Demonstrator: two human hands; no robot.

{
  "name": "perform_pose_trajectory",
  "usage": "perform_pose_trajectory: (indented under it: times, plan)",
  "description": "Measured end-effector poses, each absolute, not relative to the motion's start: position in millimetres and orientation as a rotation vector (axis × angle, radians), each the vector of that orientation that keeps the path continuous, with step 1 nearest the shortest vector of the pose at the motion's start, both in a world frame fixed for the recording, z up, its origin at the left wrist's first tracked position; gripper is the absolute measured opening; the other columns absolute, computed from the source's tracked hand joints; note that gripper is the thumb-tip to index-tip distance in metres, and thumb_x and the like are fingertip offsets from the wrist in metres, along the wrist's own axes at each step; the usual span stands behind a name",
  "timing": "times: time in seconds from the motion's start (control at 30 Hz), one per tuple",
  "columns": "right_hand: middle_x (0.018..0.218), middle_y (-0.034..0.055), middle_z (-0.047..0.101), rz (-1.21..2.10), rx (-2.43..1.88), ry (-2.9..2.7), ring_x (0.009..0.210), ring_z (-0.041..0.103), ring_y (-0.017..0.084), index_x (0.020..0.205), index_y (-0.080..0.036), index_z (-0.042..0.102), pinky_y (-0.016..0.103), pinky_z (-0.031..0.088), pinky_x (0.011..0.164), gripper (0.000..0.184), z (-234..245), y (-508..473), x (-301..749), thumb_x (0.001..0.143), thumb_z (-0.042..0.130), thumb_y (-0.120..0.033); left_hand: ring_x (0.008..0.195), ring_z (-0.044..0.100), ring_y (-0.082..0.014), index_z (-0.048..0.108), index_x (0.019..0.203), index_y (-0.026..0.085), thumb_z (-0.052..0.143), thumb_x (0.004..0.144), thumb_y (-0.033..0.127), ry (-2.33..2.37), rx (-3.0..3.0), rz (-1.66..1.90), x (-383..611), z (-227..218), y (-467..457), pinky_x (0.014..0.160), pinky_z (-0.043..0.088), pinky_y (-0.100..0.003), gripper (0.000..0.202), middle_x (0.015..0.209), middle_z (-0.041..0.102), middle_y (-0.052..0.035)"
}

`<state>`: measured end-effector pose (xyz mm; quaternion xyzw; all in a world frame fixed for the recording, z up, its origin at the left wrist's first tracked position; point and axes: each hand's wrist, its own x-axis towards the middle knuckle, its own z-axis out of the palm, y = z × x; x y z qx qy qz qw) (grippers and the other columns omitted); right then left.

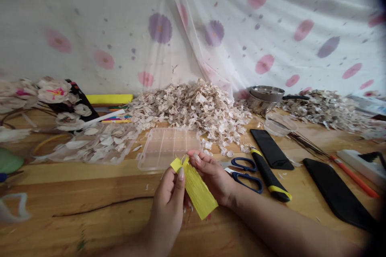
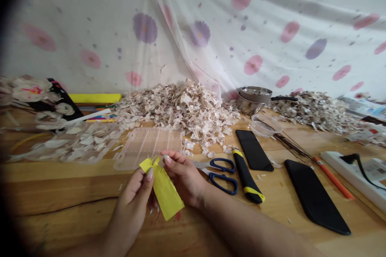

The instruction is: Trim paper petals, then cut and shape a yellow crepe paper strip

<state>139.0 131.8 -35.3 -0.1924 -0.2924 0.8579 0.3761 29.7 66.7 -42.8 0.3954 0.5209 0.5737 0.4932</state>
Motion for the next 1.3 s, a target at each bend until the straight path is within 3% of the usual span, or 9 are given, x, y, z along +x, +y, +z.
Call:
perform_pose_trajectory:
  times: [0.13,0.33,0.77,0.97,1.3]
  plan:
    - [0.072,0.0009,0.065,2.192,-0.525,-0.764,0.059,0.061,0.014,0.085,-0.015,0.06,0.027,0.05,0.056,0.025,-36.9,133.0,139.4,0.07,0.075,-0.027,0.047,0.043,-0.0094,0.053,0.096,0.019,0.05,0.085,0.047,1.247,0.96,1.383,31.1,-42.2,65.1,0.041,0.037,-0.018,0.031,0.059,0.049,0.0056]
    - [0.065,-0.0012,0.065,2.193,-0.556,-0.741,0.056,0.061,0.013,0.077,-0.015,0.061,0.026,0.049,0.056,0.025,-39.3,132.9,140.8,0.064,0.079,-0.025,0.049,0.043,-0.0086,0.056,0.089,0.019,0.055,0.081,0.047,1.253,0.938,1.373,31.5,-38.5,63.3,0.042,0.036,-0.016,0.03,0.058,0.048,0.006]
    - [0.07,0.0004,0.068,2.157,-0.531,-0.911,0.057,0.062,0.013,0.08,-0.016,0.067,0.028,0.049,0.057,0.026,-38.5,130.8,140.1,0.06,0.082,-0.024,0.045,0.044,-0.0084,0.06,0.096,0.018,0.056,0.08,0.047,1.241,0.968,1.39,32.0,-40.6,62.3,0.039,0.037,-0.017,0.033,0.056,0.049,0.0056]
    - [0.067,0.0021,0.069,2.148,-0.599,-0.844,0.058,0.062,0.013,0.076,-0.013,0.069,0.027,0.049,0.06,0.029,-37.9,131.0,138.9,0.057,0.084,-0.029,0.059,0.051,-0.0119,0.061,0.095,0.02,0.056,0.081,0.045,1.236,0.998,1.389,31.0,-38.0,62.9,0.051,0.043,-0.019,0.029,0.068,0.058,0.0017]
    - [0.065,0.0016,0.067,2.144,-0.566,-0.836,0.057,0.06,0.012,0.074,-0.012,0.068,0.025,0.047,0.059,0.027,-35.9,131.2,139.6,0.061,0.081,-0.033,0.065,0.055,-0.0144,0.063,0.098,0.021,0.054,0.083,0.043,1.256,1.063,1.385,29.8,-39.0,62.2,0.059,0.045,-0.023,0.028,0.08,0.064,-0.001]
